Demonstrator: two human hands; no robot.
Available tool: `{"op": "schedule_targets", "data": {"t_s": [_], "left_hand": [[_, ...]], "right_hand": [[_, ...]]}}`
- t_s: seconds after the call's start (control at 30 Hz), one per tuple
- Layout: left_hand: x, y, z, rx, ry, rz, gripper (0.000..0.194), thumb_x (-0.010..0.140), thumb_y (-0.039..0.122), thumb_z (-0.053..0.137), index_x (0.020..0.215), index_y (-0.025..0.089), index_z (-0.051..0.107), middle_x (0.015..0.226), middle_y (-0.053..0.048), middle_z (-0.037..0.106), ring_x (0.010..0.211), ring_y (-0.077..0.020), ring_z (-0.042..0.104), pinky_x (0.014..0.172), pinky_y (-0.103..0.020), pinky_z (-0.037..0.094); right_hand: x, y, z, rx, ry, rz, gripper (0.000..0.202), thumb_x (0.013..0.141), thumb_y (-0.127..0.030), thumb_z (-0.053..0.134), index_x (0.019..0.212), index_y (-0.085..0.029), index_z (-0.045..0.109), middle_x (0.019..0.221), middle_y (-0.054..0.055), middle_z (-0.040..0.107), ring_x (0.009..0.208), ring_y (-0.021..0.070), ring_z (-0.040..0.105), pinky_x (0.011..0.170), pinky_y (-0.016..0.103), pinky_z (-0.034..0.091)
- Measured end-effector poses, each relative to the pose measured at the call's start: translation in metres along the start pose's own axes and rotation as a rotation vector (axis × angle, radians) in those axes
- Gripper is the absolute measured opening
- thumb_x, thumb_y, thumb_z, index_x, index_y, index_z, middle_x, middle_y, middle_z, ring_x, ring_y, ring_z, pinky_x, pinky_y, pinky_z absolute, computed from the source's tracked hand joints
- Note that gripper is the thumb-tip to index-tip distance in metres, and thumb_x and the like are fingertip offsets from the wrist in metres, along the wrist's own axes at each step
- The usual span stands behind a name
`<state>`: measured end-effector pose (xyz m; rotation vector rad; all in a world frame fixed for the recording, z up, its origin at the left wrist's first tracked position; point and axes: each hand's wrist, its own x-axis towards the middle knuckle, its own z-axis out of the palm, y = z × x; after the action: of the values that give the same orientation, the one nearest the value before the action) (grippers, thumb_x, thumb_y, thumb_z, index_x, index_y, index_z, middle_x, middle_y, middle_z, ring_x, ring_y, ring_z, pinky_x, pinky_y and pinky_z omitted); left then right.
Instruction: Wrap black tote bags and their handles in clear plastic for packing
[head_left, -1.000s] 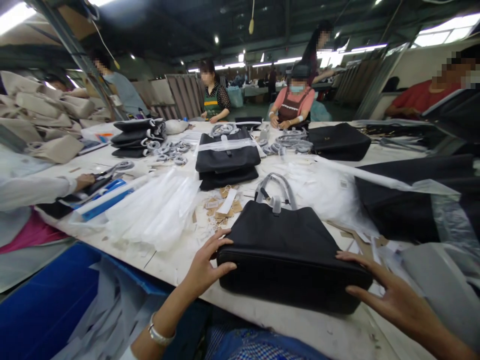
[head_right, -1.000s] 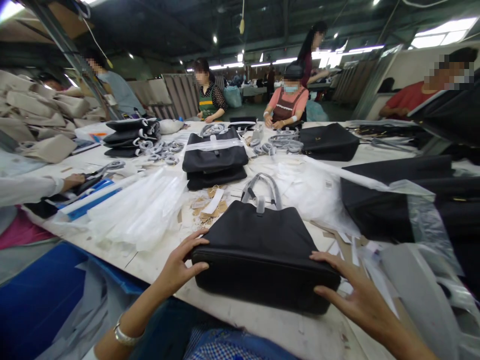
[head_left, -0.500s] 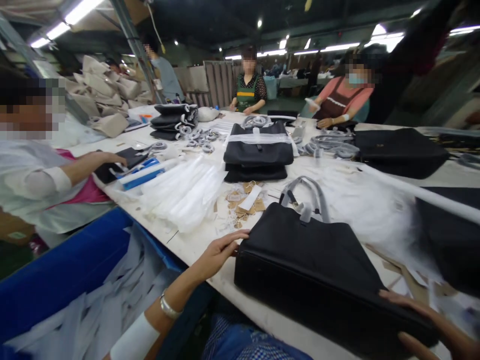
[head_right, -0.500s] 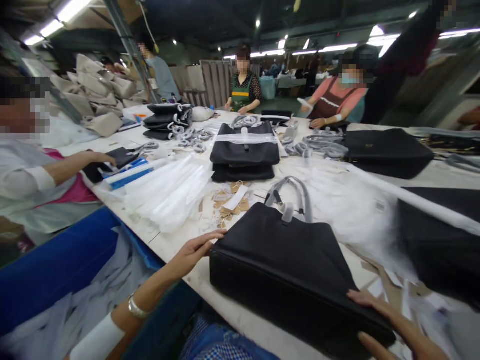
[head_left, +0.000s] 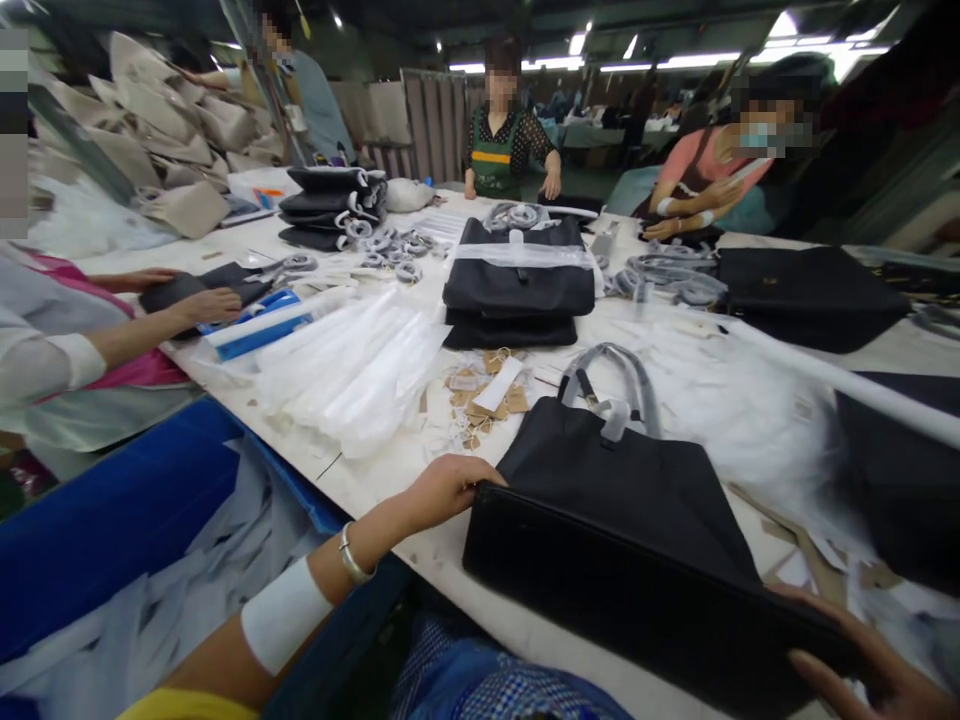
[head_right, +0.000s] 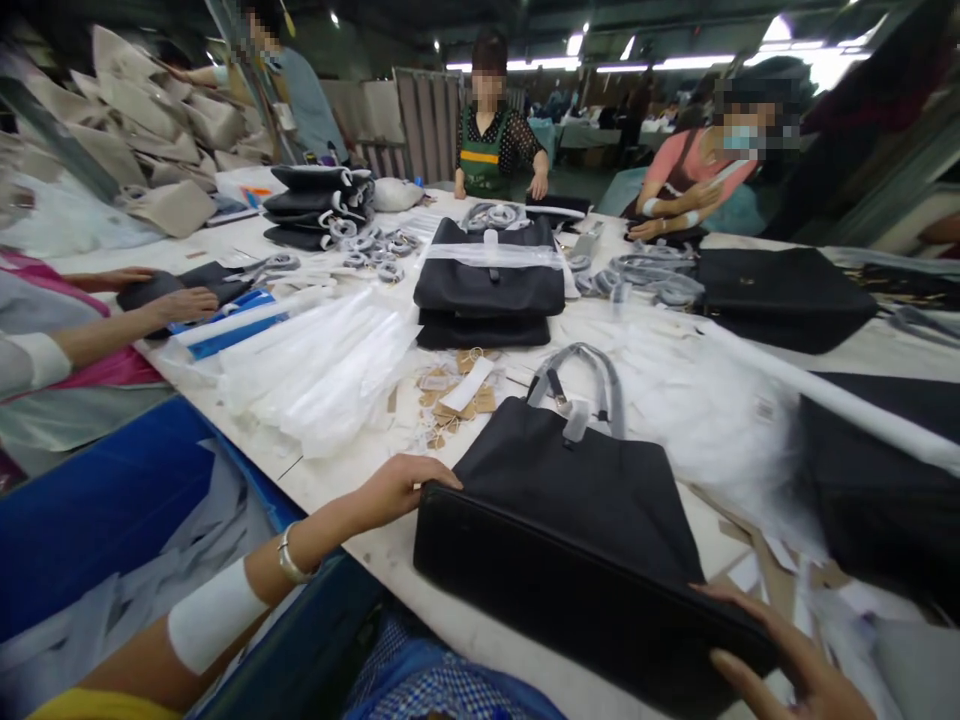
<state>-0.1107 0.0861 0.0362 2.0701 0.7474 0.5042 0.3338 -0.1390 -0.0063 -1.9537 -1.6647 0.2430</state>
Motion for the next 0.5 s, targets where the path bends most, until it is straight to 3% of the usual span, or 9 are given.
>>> {"op": "schedule_targets", "data": {"t_s": [0.07,0.13,0.23,0.37,0.5], "left_hand": [[0.0,-0.004,0.005,-0.022,0.027,-0.054,0.028,0.085,0.022,0.051,0.098,0.024,0.076,0.093,-0.004,0.076,0.089,-0.0212,0.071,0.086,-0.032,0.055],[-0.003,-0.003,0.005,-0.076,0.038,-0.114,0.03,0.084,0.024,0.052,0.102,0.023,0.076,0.096,-0.004,0.076,0.09,-0.0228,0.071,0.084,-0.033,0.056],[-0.013,0.0,-0.002,-0.201,0.031,-0.24,0.036,0.083,0.038,0.062,0.116,0.026,0.073,0.115,-0.006,0.073,0.109,-0.029,0.066,0.093,-0.039,0.054],[-0.028,-0.001,-0.001,-0.372,0.065,-0.325,0.059,0.084,0.065,0.052,0.125,0.025,0.068,0.134,-0.008,0.063,0.129,-0.0336,0.053,0.106,-0.046,0.045],[-0.038,-0.004,0.025,-0.202,0.2,-0.281,0.057,0.075,0.061,0.066,0.12,0.025,0.067,0.131,-0.009,0.065,0.127,-0.0333,0.055,0.109,-0.046,0.043]], "right_hand": [[0.007,-0.013,0.003,-0.003,0.019,0.104,0.045,0.076,-0.062,0.061,0.103,-0.026,0.068,0.092,0.006,0.077,0.076,0.0323,0.073,0.058,0.039,0.06],[0.015,-0.03,0.006,0.02,0.022,0.195,0.044,0.078,-0.063,0.058,0.095,-0.024,0.068,0.082,0.005,0.076,0.071,0.0292,0.072,0.06,0.037,0.059],[0.023,-0.05,0.01,0.101,-0.015,0.239,0.039,0.085,-0.058,0.054,0.092,-0.022,0.068,0.082,0.004,0.075,0.075,0.026,0.071,0.068,0.034,0.058],[0.013,-0.056,0.009,0.242,-0.013,0.207,0.047,0.085,-0.058,0.057,0.112,-0.021,0.066,0.106,0.009,0.074,0.101,0.0302,0.069,0.087,0.039,0.056],[-0.008,-0.058,0.003,0.354,-0.016,0.144,0.056,0.084,-0.054,0.064,0.13,-0.022,0.058,0.134,0.012,0.061,0.127,0.0315,0.054,0.106,0.042,0.046]]}}
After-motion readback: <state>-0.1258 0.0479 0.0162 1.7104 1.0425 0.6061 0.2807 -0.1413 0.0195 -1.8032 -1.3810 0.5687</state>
